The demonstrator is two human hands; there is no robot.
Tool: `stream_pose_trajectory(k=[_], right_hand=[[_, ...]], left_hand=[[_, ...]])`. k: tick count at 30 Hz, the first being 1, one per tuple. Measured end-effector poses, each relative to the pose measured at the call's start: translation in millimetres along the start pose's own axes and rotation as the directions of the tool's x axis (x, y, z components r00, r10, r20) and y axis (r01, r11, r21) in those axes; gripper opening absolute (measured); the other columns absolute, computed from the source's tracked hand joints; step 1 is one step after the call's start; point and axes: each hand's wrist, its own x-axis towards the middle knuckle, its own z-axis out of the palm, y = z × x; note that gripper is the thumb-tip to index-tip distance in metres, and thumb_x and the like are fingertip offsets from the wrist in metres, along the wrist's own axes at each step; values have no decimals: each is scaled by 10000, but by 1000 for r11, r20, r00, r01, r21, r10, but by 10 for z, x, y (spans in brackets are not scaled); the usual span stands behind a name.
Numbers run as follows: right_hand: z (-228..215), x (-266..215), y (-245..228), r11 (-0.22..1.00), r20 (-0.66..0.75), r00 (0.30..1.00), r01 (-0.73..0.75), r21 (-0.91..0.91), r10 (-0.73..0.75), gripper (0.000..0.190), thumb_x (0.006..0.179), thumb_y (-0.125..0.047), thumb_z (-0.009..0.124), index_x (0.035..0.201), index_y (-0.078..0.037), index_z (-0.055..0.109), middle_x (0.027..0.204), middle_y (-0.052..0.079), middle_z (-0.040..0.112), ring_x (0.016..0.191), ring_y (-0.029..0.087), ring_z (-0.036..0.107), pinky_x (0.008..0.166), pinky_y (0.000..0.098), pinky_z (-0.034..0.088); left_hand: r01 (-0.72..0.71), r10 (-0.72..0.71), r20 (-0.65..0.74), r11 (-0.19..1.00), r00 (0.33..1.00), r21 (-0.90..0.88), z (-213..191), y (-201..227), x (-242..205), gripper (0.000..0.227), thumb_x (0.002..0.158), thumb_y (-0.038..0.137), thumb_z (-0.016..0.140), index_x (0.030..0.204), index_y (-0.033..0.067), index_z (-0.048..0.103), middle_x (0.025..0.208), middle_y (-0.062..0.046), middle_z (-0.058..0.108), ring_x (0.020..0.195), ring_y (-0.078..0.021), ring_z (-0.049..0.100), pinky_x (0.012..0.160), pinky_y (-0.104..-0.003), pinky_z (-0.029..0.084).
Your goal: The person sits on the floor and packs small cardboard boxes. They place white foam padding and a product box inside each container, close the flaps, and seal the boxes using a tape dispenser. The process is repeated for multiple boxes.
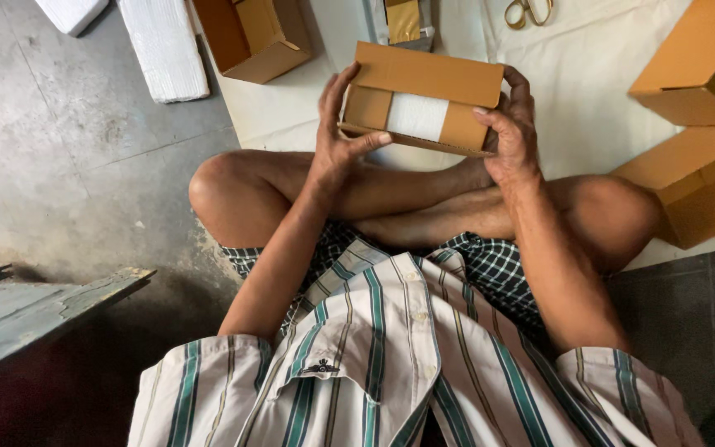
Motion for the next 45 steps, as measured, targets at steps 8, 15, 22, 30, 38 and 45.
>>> stream_pose_trajectory(k=[8,15,22,30,38,45], right_hand=[[52,60,-24,996,-81,993,-84,41,88,581,981,-473,569,1315,1,602,1225,101,656,1123,225,639,924,371,571],[43,85,-135,985,-29,988,-149,88,152,739,932,-655,590,1320,-26,604,1260,82,656,1163,196,636,971,349,548],[-54,46,-170,969,-46,968,-247,-1,247,514,870,-295,702,1273,-27,531,1197,86,590,1141,201,584,966,370,571],[-91,-62,-25,977,3,999,-48,-209,50,466,881,-84,760,1280,-38,523,1166,84,560,1063,179,572,963,325,534],[28,-144,8,951,81,996,-1,-308,27,549,841,-145,808,1298,-95,508,1207,29,528,1181,146,525,1082,311,474],[123,-191,5,797,139,986,155,-584,-90,650,826,-180,873,1365,-65,529,1304,100,523,1281,232,458,1179,367,348]], left_hand=[[254,-248,56,942,967,-220,81,-201,41,604,806,355,919,1191,-35,665,1480,-194,487,1386,-301,508,1209,-434,423],[279,-258,123,936,958,-213,74,-3,18,784,739,433,919,1271,64,476,1394,-238,538,1324,-307,527,1153,-440,444],[83,-70,68,976,995,-200,44,-192,16,878,713,414,961,1258,-57,460,1570,-244,447,1380,-315,500,1180,-442,436],[190,-168,115,955,979,-226,-42,-424,-10,1503,578,546,1003,1665,129,52,1515,-256,499,1424,-359,526,1206,-476,464],[373,-422,-111,875,900,-308,59,-304,154,915,751,360,905,1437,-100,511,1196,-217,734,1048,-263,743,921,-365,625],[333,-373,-126,907,919,-259,75,-162,182,693,819,273,863,1303,-134,578,1057,-189,757,912,-217,750,818,-323,626]])
